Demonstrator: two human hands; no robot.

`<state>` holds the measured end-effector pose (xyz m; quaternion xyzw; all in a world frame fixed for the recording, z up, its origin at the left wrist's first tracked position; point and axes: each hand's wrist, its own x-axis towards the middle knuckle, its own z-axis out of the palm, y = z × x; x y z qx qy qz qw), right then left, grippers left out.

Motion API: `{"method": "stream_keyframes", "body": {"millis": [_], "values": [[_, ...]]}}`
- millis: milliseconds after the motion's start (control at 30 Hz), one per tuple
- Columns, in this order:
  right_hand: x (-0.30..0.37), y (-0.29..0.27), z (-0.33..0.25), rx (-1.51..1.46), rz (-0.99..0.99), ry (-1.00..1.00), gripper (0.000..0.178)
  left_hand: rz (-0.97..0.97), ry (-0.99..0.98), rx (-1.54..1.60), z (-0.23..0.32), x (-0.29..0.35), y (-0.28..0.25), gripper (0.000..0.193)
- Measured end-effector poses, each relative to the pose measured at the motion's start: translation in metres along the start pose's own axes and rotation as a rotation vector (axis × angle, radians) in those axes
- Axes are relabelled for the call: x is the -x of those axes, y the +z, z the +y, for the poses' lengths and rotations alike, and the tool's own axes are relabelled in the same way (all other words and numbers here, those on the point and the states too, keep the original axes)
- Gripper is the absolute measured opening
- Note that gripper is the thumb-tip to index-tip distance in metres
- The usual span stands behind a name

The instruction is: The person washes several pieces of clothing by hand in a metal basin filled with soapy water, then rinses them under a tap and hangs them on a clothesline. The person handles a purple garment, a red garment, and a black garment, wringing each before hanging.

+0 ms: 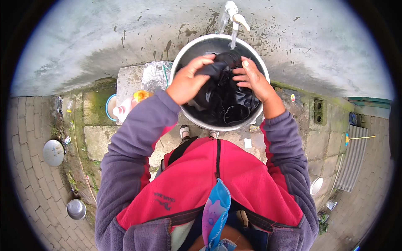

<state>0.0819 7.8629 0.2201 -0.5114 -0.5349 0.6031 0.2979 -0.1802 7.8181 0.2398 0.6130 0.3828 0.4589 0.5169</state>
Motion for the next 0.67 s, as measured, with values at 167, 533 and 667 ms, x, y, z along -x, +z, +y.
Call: {"method": "stream_keyframes", "body": {"millis": [167,533,667], "values": [[-0.009,0.033,0.006,-0.461,-0.038,0.157,0.033,-0.523,-0.005,-0.298,0.011,0.039,0.048,0.05],[0.031,0.007,-0.128,0.24,0.066,-0.637,0.021,-0.108,-0.037,-0.764,-0.027,-0.003,-0.04,0.092],[0.029,0.016,-0.174,-0.243,-0.159,-0.762,0.02,-0.213,-0.105,-0.818,-0.037,-0.03,-0.031,0.105]]}}
